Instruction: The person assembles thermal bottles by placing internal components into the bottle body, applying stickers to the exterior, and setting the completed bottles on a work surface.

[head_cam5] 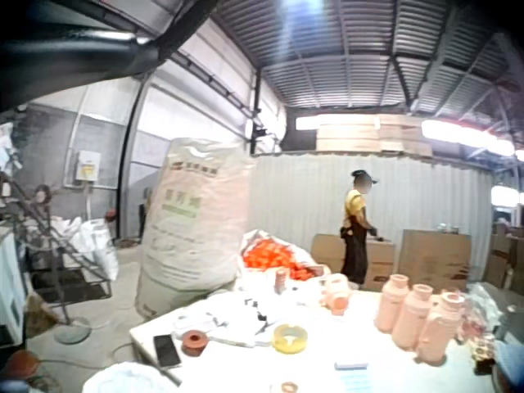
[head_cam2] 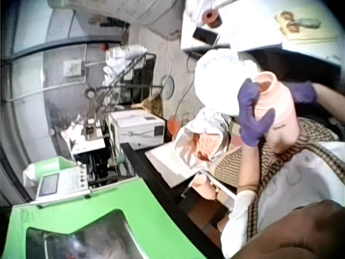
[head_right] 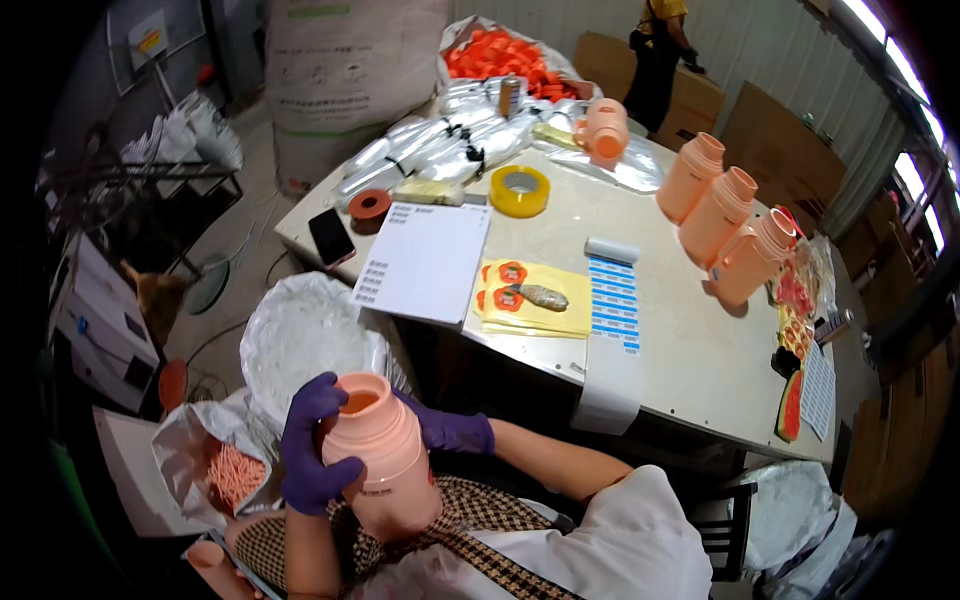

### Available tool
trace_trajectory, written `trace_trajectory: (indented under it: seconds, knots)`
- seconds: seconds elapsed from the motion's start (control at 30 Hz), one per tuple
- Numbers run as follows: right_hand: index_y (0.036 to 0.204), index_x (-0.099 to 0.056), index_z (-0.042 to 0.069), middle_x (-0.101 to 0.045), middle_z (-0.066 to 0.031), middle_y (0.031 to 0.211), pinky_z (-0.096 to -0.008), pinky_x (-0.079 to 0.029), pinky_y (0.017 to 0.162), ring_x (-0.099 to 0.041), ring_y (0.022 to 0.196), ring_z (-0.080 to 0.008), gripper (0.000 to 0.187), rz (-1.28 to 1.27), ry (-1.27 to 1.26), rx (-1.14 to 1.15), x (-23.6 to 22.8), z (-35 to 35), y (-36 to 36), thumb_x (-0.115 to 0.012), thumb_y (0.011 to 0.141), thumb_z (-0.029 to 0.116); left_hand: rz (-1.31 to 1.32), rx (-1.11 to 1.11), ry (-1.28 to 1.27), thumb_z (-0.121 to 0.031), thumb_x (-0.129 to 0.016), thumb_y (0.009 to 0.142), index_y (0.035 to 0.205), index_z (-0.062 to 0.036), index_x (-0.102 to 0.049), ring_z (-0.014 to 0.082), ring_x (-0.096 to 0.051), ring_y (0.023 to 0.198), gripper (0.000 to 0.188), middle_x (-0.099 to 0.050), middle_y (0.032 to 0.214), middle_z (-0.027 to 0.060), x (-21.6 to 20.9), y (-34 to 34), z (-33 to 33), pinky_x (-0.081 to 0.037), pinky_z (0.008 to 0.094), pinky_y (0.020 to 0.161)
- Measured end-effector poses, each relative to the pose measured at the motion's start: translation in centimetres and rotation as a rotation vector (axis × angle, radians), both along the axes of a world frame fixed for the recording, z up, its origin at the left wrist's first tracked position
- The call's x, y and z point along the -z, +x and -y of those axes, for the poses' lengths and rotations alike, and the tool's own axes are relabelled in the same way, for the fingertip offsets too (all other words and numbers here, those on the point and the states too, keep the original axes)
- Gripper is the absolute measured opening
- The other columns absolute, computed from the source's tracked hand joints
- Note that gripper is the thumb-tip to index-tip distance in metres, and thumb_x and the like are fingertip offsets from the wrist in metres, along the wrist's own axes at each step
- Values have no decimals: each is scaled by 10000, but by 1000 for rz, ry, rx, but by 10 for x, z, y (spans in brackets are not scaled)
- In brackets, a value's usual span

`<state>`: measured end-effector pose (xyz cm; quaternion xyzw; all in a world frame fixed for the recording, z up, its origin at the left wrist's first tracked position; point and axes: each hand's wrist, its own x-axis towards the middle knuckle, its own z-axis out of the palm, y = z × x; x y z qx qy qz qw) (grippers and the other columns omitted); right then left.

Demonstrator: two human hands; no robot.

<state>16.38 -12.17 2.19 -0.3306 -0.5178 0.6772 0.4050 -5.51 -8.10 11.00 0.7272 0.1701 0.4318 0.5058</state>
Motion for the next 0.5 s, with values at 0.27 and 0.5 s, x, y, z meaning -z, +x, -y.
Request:
trace_trajectory:
  seconds: [0.27, 0.5]
  knots:
    - [1500, -348, 48, -420, -116, 1481, -360, -389, 1099, -432, 1345, -218, 974, 106, 76, -14, 15, 0, 53, -877, 733, 330, 418, 75, -111, -166, -843, 632, 1051, -70, -603, 367, -546, 1191, 493, -660, 1035, 141, 40, -1, -7, -378, 502, 1068]
    - [1380, -491, 56, -558, -99, 1368, -347, -486, 1037, -582, 1187, -188, 409, -545, -232, 282, 30, 26, 69, -576, 1006, 197, 281, -316, 52, -82, -746, 804, 1250, -21, -567, 303, -548, 1212, 485, -549, 1300, 212, 42, -6, 9, -490, 414, 982]
